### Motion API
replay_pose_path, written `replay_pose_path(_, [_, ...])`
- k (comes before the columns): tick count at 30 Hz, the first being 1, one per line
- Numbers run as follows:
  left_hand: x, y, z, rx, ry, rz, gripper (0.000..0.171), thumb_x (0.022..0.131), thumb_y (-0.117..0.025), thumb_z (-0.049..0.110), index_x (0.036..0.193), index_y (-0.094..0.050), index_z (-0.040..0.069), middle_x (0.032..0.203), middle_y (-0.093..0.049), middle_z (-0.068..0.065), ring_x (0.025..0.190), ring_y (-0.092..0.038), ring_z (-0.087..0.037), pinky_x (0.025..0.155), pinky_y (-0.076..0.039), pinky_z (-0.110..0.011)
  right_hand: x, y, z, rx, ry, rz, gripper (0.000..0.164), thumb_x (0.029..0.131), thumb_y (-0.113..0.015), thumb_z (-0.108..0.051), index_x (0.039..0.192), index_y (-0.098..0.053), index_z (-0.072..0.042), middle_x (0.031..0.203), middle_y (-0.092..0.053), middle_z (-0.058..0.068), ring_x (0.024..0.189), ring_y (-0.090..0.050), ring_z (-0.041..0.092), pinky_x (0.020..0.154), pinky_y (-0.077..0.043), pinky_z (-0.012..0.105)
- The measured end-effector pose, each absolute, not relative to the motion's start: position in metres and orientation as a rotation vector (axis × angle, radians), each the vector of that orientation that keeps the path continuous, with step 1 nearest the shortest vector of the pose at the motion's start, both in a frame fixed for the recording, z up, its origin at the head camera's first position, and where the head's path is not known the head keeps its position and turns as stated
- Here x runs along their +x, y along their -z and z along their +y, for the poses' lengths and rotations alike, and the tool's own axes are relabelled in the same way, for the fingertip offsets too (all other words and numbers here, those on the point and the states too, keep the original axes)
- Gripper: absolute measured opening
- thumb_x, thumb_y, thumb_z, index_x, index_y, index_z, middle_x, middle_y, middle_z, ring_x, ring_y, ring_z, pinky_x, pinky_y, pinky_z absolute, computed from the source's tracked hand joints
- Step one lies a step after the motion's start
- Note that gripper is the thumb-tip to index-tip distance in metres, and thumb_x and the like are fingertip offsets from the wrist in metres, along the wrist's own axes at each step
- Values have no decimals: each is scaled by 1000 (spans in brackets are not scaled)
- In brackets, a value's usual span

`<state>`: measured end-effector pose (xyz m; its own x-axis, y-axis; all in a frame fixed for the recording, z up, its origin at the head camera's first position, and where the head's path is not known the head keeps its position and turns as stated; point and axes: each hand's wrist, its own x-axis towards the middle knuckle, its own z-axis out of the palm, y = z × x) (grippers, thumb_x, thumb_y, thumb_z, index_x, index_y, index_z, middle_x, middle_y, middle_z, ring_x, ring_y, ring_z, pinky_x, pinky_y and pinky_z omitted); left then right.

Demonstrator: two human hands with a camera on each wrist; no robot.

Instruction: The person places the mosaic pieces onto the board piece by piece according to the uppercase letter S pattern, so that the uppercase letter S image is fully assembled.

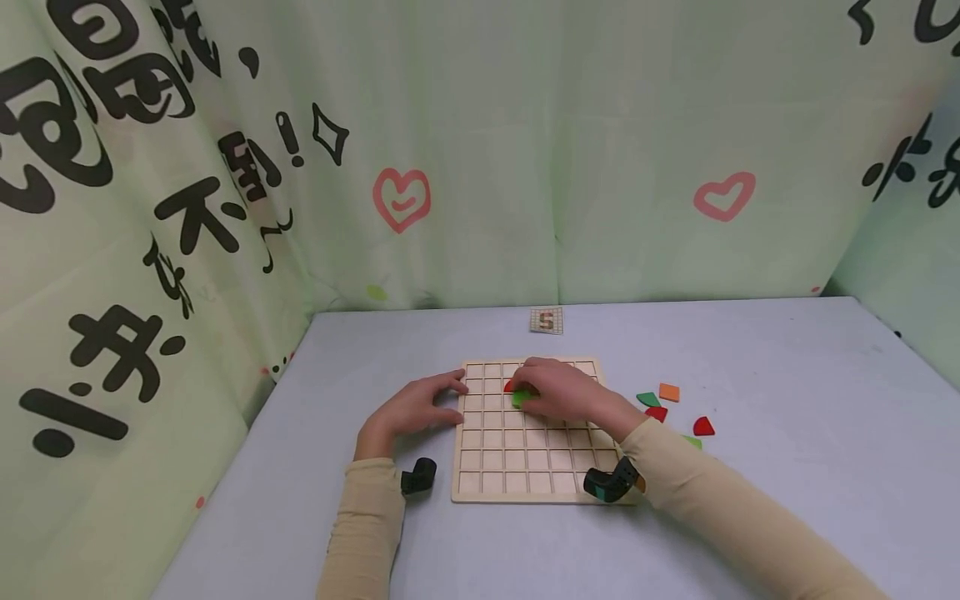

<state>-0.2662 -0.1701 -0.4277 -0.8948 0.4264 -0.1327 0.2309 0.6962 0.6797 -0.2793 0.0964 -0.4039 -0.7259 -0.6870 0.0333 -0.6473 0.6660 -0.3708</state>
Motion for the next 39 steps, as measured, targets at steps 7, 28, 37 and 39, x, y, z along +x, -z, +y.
replay_pose_path(7, [-266, 427, -170, 513, -987, 2630, 36, 89, -76, 16, 123, -65, 13, 160, -41, -1, 150, -34, -26, 122, -31, -44, -279, 406, 93, -1102, 603, 2765, 22, 92, -73, -12, 112, -72, -4, 103, -68, 5, 90, -60, 15, 83, -55, 33])
replay_pose_path(28, [-267, 427, -170, 538, -995, 2626, 36, 89, -76, 17, 123, -65, 12, 160, -41, -5, 149, -35, -28, 122, -31, -46, -279, 413, 91, -1105, 587, 2814, 15, 92, -70, -9, 106, -73, -4, 95, -67, 4, 84, -59, 14, 78, -54, 31])
replay_pose_path(37, [-267, 427, -169, 527, -1008, 2625, 35, 88, -76, 16, 122, -66, 12, 159, -42, -5, 149, -35, -29, 122, -31, -47, -278, 415, 90, -1118, 596, 2834, 14, 92, -69, -9, 105, -72, -5, 97, -67, 5, 85, -60, 16, 77, -54, 32])
replay_pose_path(39, [-266, 427, -169, 527, -1008, 2624, 35, 88, -76, 16, 121, -66, 12, 159, -42, -5, 149, -35, -29, 122, -31, -47, -278, 416, 90, -1130, 602, 2830, 15, 92, -69, -9, 106, -72, -4, 97, -67, 5, 84, -60, 15, 76, -54, 31])
